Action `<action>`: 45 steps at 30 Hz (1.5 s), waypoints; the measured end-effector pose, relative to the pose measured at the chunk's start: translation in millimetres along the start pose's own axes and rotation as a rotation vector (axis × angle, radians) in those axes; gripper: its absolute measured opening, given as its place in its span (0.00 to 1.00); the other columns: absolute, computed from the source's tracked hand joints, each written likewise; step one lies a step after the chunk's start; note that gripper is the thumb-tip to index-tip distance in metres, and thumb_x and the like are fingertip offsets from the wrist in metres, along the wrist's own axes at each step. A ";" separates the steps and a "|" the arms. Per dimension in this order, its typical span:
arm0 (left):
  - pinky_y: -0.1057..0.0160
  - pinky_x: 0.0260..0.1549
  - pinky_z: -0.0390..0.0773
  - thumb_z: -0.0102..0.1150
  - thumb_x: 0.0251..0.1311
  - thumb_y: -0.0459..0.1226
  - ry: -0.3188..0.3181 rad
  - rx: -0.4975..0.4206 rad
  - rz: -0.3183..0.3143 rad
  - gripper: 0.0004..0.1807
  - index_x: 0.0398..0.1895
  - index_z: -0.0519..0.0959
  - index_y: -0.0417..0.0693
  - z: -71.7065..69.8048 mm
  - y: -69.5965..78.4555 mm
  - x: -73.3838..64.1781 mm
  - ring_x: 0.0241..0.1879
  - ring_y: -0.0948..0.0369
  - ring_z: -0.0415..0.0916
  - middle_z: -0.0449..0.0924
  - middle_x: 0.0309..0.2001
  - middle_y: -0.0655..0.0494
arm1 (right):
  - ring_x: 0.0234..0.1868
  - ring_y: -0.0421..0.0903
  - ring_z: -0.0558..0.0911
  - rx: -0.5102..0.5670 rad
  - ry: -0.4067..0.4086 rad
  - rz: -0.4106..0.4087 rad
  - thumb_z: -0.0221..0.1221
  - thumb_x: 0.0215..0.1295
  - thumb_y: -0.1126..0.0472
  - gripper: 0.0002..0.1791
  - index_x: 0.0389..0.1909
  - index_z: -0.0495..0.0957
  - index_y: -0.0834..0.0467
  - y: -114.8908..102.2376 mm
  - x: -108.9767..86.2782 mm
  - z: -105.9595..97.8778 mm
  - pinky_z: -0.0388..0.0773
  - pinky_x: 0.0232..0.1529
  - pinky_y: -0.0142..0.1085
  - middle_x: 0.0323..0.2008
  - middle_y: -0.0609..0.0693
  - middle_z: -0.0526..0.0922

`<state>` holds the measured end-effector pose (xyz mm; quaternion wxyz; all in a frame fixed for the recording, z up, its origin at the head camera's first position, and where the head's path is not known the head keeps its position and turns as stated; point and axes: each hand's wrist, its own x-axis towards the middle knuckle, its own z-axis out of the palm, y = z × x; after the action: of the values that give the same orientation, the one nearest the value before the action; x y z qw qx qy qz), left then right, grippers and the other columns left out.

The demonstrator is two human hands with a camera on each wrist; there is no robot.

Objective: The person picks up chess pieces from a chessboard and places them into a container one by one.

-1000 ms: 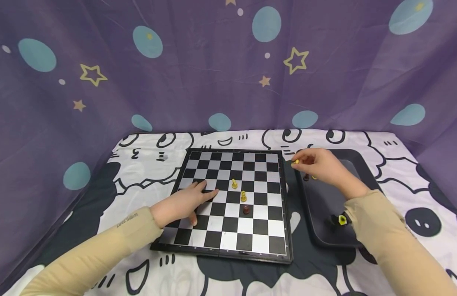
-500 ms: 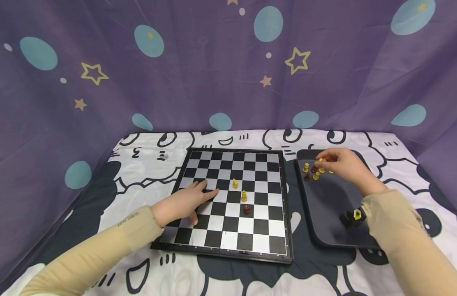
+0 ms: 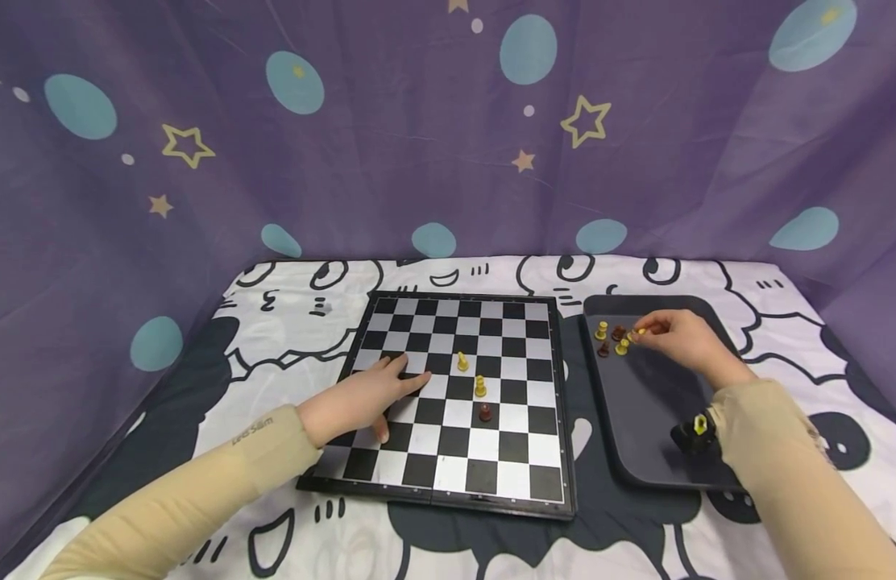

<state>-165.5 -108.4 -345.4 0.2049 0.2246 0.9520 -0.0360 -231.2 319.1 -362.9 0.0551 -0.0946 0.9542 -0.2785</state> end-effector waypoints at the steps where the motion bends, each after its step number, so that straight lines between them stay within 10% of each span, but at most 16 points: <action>1: 0.46 0.59 0.70 0.77 0.30 0.42 0.000 0.009 0.000 0.59 0.73 0.57 0.59 -0.1 0.1 0.3 0.69 0.37 0.52 0.50 0.72 0.36 | 0.30 0.40 0.74 -0.001 -0.001 -0.002 0.58 0.64 0.56 0.19 0.45 0.79 0.68 0.9 0.1 0.9 0.71 0.29 0.35 0.32 0.53 0.82; 45: 0.46 0.57 0.71 0.77 0.29 0.43 0.008 0.024 0.002 0.59 0.73 0.57 0.59 1.8 -0.7 2.3 0.69 0.37 0.53 0.51 0.72 0.36 | 0.31 0.42 0.74 -0.012 -0.012 0.006 0.59 0.63 0.57 0.19 0.47 0.78 0.69 4.8 -4.5 -1.1 0.71 0.29 0.35 0.33 0.55 0.81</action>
<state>-167.0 -108.4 -348.0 0.1981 0.2280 0.9522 -0.0466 -227.7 324.6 -364.4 0.0612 -0.0939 0.9557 -0.2723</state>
